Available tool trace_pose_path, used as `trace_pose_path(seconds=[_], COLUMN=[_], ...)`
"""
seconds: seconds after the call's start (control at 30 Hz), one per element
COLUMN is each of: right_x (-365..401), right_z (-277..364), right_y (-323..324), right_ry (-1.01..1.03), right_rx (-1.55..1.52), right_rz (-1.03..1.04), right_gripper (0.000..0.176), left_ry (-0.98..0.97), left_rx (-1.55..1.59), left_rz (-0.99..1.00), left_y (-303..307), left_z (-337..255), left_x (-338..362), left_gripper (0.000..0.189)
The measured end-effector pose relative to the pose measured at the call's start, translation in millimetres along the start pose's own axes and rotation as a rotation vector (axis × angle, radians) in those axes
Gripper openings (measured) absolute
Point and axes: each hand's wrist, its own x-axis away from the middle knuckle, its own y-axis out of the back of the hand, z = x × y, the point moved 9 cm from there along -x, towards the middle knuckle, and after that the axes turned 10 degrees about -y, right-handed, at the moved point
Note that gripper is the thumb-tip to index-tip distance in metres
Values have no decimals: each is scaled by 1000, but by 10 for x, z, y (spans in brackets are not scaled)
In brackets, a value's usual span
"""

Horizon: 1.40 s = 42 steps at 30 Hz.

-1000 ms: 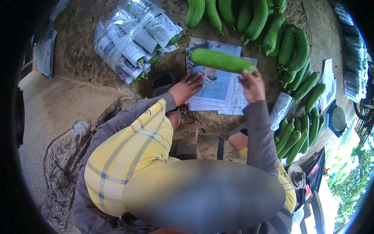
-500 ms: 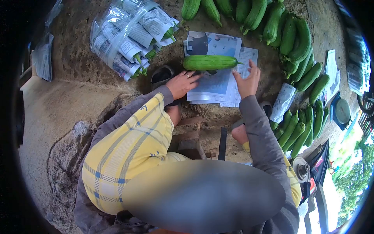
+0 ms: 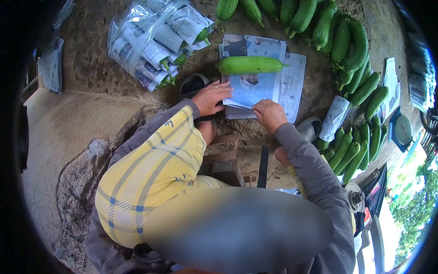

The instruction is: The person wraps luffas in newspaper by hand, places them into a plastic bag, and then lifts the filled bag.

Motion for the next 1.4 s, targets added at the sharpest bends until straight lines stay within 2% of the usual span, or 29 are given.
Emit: trace_pose_path(seconds=[0.1,0.2,0.3,0.4,0.5,0.67,0.87,0.97,1.07,1.17,1.27,1.3,1.37,1.4], right_x=[-99,-232,-503,-898,-1173,-895,-577,-553,-550,-290,-133,-168,-311,-389], right_z=[6,175,371,423,75,-22,-119,-98,-120,303,660,589,471,397], right_y=[13,96,635,921,620,489,210,223,445,655,325,300,202,170], right_ry=[-77,-34,244,233,98,77,36,61,80,164,282,242,171,143], right_rx=[6,103,-59,191,278,-7,-55,-75,-156,-132,1,59,159,168], right_rz=[105,191,-264,-396,-143,-78,-17,-47,-187,-164,-115,-180,-301,-307], right_gripper=[15,25,42,56,66,65,62,57,50,43,44,46,50,59], left_ry=[32,41,50,9,-48,-116,-169,-46,65,78,86,108,211,270], left_rx=[9,-56,-109,-179,-244,-401,-357,-267,-127,8,5,13,59,76], left_rz=[4,73,135,97,104,204,13,-51,-117,-189,-168,-156,-286,-349], left_y=[40,16,-64,-62,-23,84,302,390,260,320,350,333,498,573], left_z=[-116,-138,-90,-102,-156,-376,-478,-371,-99,51,170,201,197,203], left_x=[-37,-77,-58,-29,-75,-187,-224,-260,-216,-285,-375,-399,-407,-362], left_gripper=[32,27,22,20,22,20,14,15,17,18,21,21,24,25])
